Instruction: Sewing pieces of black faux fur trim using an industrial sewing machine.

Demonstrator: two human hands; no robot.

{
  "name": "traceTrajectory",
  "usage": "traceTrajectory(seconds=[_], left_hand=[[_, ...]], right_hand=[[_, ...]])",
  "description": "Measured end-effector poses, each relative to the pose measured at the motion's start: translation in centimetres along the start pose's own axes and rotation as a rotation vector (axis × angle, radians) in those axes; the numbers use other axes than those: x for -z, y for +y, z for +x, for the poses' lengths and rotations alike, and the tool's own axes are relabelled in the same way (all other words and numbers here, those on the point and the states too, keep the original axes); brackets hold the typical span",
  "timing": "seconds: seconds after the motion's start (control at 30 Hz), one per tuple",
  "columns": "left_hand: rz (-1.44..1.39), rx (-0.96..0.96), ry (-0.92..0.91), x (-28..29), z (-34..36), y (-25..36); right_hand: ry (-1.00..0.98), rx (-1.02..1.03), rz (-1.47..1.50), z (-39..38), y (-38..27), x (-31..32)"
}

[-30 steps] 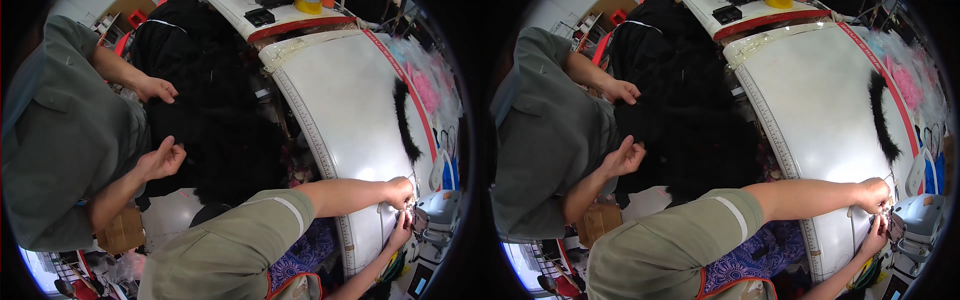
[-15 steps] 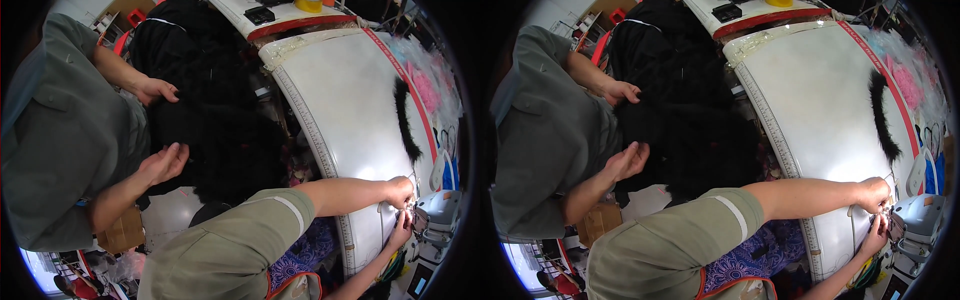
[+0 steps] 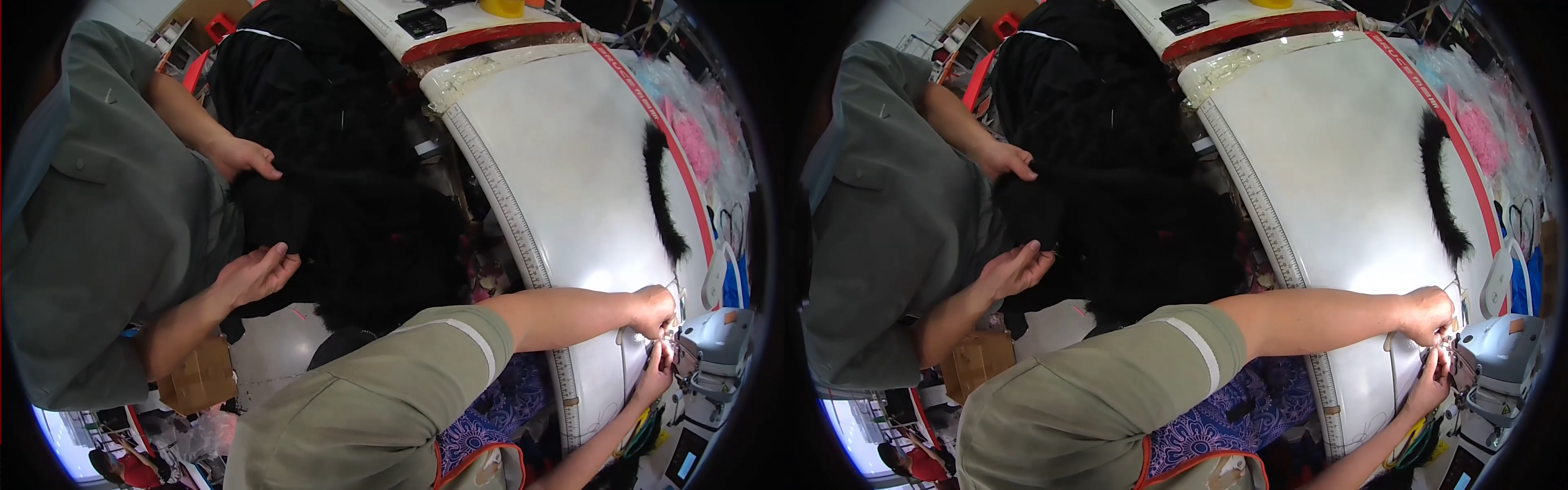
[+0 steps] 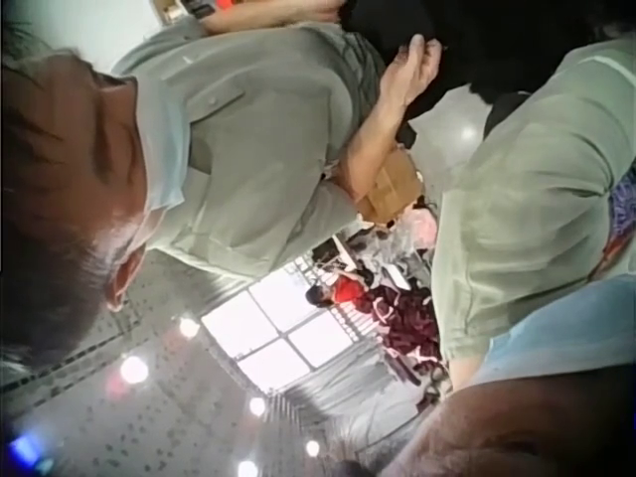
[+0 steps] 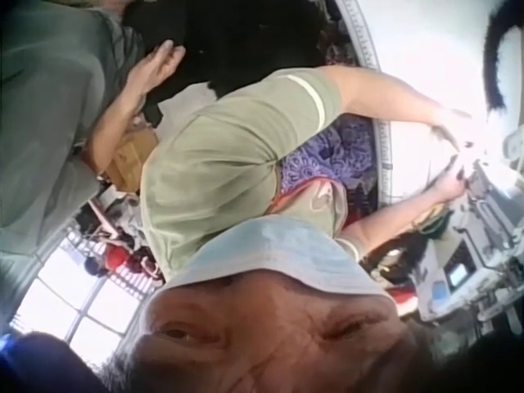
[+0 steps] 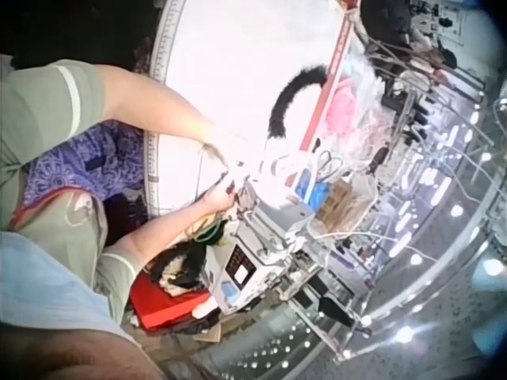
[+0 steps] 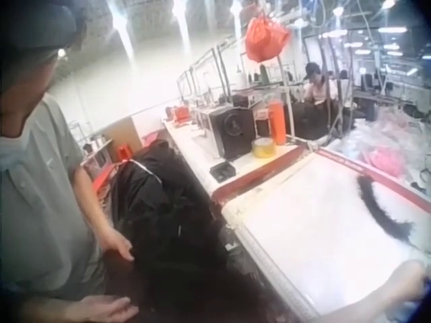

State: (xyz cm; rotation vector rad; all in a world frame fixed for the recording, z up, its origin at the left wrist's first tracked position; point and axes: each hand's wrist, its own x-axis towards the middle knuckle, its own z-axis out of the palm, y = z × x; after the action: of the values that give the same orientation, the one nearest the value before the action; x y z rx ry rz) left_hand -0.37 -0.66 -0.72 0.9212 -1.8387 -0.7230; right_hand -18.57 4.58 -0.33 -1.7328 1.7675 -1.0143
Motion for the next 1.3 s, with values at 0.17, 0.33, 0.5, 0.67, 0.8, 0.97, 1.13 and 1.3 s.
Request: traceTrajectory(seconds=[0.17, 0.33, 0.5, 0.67, 0.8, 0.97, 1.13, 1.3], left_hand=[[0.015, 0.017, -0.011, -0.2, 0.1, -0.1], [0.044, 0.013, -0.059, 0.3, 0.2, -0.1], [0.012, -0.057, -0.112, 0.7, 0.2, -1.1], [-0.036, 0.017, -0.134, 0.4, -0.2, -0.4], [0.001, 0.005, -0.042, 0.4, 0.2, -0.1], [-0.031, -0.007, -0.016, 0.1, 0.2, -0.3], [-0.031, -0.010, -0.019, 0.0, 0.1, -0.2], [-0.028, -0.010, -0.042, 0.3, 0.1, -0.1]], right_hand=[[-0.008, 0.003, 0.071, 0.0, -0.3, -0.3], [0.021, 0.092, -0.116, -0.6, -2.4, -0.4], [0.010, 0.008, -0.041, -1.3, -2.7, -0.6], [-0.015, 0.003, 0.072, -1.5, -2.1, -0.4], [0.042, 0.097, -0.131, -0.5, -1.5, -0.2], [0.016, 0.036, 0.056, 0.3, 0.2, -0.2], [0.020, 0.021, 0.126, 0.2, 0.9, 0.0], [0.029, 0.000, 0.089, 0.1, 0.5, -0.1]])
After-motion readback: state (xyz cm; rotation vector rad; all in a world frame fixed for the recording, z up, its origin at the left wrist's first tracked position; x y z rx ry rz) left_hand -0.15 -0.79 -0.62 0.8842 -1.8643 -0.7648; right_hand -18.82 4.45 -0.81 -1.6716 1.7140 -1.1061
